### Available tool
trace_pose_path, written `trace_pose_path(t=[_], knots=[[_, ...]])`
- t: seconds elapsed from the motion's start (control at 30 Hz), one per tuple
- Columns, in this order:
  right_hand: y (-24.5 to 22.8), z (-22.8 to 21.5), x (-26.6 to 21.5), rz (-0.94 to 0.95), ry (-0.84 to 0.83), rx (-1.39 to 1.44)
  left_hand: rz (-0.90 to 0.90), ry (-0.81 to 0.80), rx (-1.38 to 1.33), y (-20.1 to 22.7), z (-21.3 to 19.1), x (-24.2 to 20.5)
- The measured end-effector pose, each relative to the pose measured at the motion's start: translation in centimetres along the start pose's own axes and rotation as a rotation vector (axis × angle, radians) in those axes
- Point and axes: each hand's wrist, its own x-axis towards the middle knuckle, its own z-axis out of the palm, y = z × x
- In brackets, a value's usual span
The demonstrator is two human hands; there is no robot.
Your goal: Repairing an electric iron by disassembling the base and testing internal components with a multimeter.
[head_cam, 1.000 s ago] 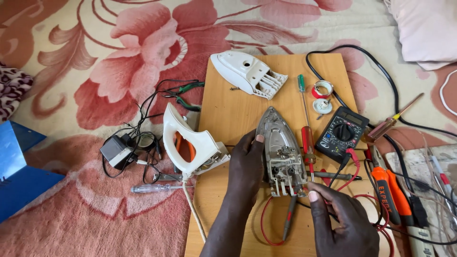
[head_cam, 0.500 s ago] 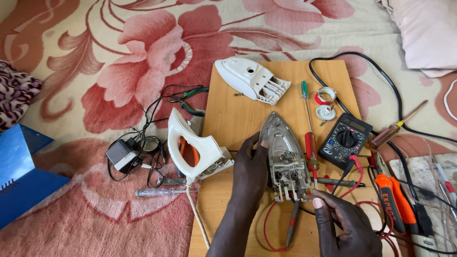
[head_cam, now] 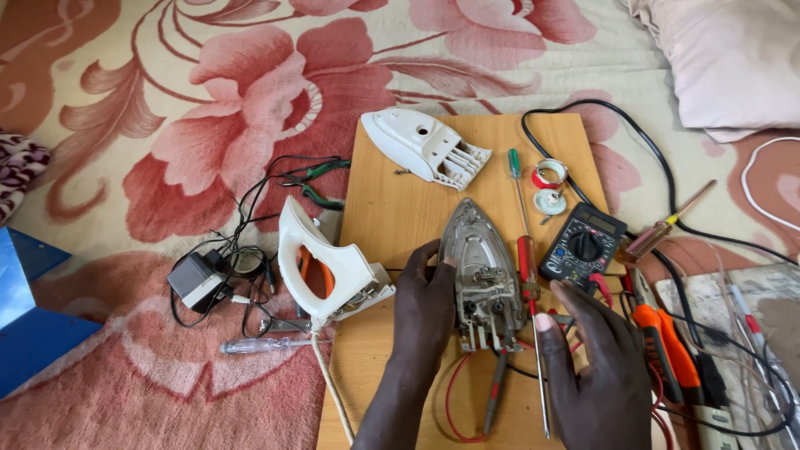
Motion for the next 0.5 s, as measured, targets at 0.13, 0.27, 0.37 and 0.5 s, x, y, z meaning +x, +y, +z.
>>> trace_pose_path(t=[0.13,0.27,0.37,0.5], knots=[[1.0,-0.1,0.9,-0.147,0.099,-0.009,0.165,0.073,0.262,-2.3,0.3,2.5],[0.9,-1.3,1.6,0.018,0.057,0.0,0.008,0.042,0.187,0.3,0.2,0.0],[1.7,-2.1,2.9,0.037,0.096,-0.005,0.005,0.038,0.192,0.2,0.2,-0.1],[2.3,-4.1,4.1,0.121,0.118,-0.062,0.006,0.047,0.161,0.1,0.3,-0.2]])
